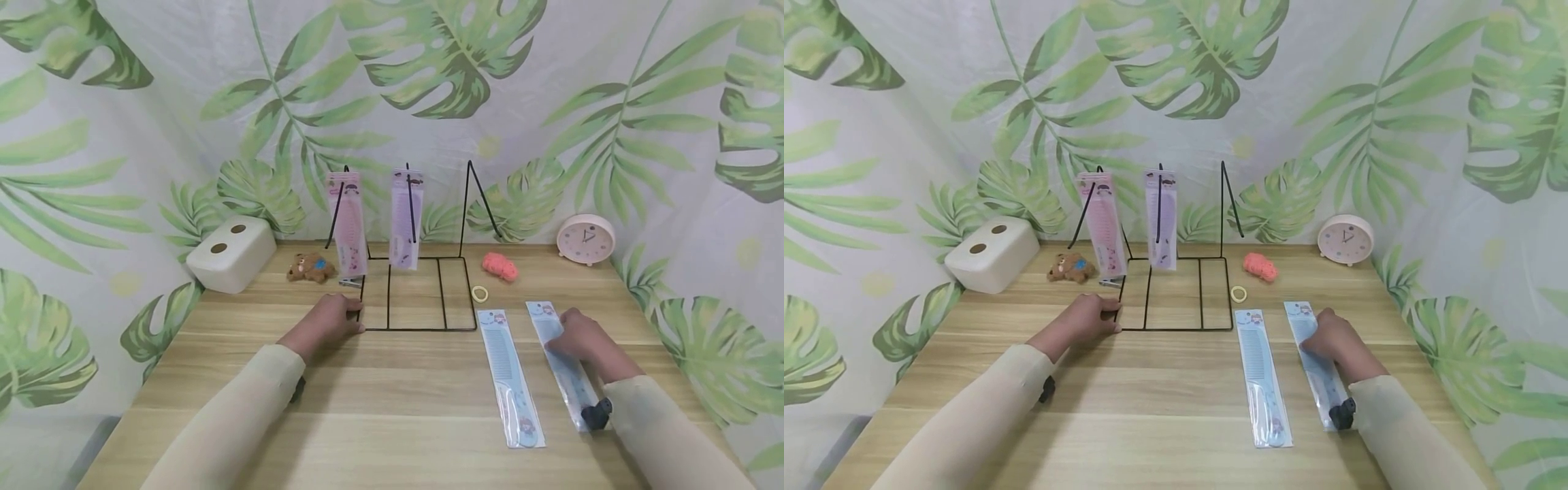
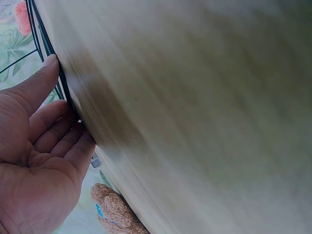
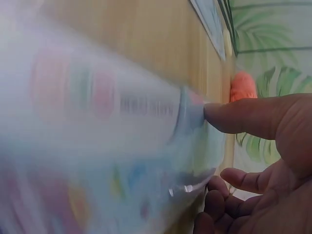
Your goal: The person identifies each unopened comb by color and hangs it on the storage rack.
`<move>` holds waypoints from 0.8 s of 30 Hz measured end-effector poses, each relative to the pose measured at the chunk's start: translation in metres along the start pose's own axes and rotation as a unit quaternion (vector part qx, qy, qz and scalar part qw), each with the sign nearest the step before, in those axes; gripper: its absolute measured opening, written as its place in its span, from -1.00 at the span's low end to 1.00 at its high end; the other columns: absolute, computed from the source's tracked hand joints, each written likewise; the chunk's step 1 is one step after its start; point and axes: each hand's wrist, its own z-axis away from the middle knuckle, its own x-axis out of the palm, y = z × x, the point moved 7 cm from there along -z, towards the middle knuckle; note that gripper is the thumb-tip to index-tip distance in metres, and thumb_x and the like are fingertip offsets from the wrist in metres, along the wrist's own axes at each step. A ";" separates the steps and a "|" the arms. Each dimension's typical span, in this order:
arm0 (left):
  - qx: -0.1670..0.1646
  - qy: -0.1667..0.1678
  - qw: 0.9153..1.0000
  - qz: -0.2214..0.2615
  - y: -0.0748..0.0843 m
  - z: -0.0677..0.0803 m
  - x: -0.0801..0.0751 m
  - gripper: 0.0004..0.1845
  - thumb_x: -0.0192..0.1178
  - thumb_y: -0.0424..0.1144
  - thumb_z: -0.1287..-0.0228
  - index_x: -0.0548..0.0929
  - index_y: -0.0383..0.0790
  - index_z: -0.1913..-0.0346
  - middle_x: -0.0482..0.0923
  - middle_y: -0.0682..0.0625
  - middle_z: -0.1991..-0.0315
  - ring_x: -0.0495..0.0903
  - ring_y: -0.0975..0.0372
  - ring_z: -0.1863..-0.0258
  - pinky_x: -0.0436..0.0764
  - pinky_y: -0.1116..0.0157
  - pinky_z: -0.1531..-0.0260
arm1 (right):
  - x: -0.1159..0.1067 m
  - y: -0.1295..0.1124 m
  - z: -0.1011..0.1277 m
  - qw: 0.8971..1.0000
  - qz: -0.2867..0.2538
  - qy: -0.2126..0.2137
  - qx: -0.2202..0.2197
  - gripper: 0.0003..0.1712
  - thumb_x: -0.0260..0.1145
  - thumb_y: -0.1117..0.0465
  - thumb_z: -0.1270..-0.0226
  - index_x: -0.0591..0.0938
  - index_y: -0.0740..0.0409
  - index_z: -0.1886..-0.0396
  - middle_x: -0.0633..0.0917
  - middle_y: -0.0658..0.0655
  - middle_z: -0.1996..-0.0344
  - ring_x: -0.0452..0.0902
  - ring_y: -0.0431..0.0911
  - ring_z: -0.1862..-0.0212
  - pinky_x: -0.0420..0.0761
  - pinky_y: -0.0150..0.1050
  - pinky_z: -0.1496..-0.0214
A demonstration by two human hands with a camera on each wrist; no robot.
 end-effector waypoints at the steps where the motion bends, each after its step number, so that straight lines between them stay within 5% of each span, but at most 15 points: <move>1: 0.000 0.001 1.000 0.000 0.000 0.000 0.000 -0.37 0.50 -0.12 -0.43 0.63 -0.21 -0.48 0.55 -0.20 -0.52 0.43 -0.18 -0.58 0.37 -0.17 -0.63 | -0.001 0.002 -0.001 1.000 -0.006 -0.004 0.004 -0.05 0.49 0.14 -0.36 0.25 0.67 -0.45 0.49 0.70 -0.29 0.56 0.45 -0.21 0.66 0.35 -0.27; 9: 0.004 -0.002 1.000 -0.006 -0.001 0.002 0.000 -0.37 0.50 -0.12 -0.43 0.63 -0.22 -0.48 0.55 -0.21 -0.52 0.43 -0.21 -0.57 0.37 -0.20 -0.62 | 0.000 0.007 -0.004 0.999 -0.037 -0.016 0.019 -0.09 0.43 0.20 -0.42 0.21 0.70 -0.47 0.44 0.71 -0.32 0.55 0.41 -0.20 0.67 0.31 -0.27; 19: 0.003 0.002 1.000 -0.009 0.001 0.002 -0.001 -0.36 0.50 -0.12 -0.43 0.62 -0.22 -0.48 0.54 -0.19 -0.52 0.41 -0.21 -0.59 0.35 -0.19 -0.63 | -0.019 0.026 -0.006 0.996 -0.070 0.060 -0.017 -0.30 0.18 0.29 -0.55 0.24 0.56 -0.54 0.47 0.68 -0.31 0.54 0.40 -0.17 0.68 0.15 -0.07; 24: 0.004 0.005 1.000 -0.018 0.003 0.002 -0.002 -0.37 0.50 -0.11 -0.43 0.62 -0.22 -0.48 0.55 -0.17 -0.52 0.41 -0.19 -0.59 0.34 -0.17 -0.64 | -0.041 0.035 -0.007 0.988 -0.127 0.079 -0.028 -0.31 0.00 0.28 -0.66 0.12 0.59 -0.59 0.35 0.72 -0.41 0.46 0.49 -0.32 0.64 0.31 -0.26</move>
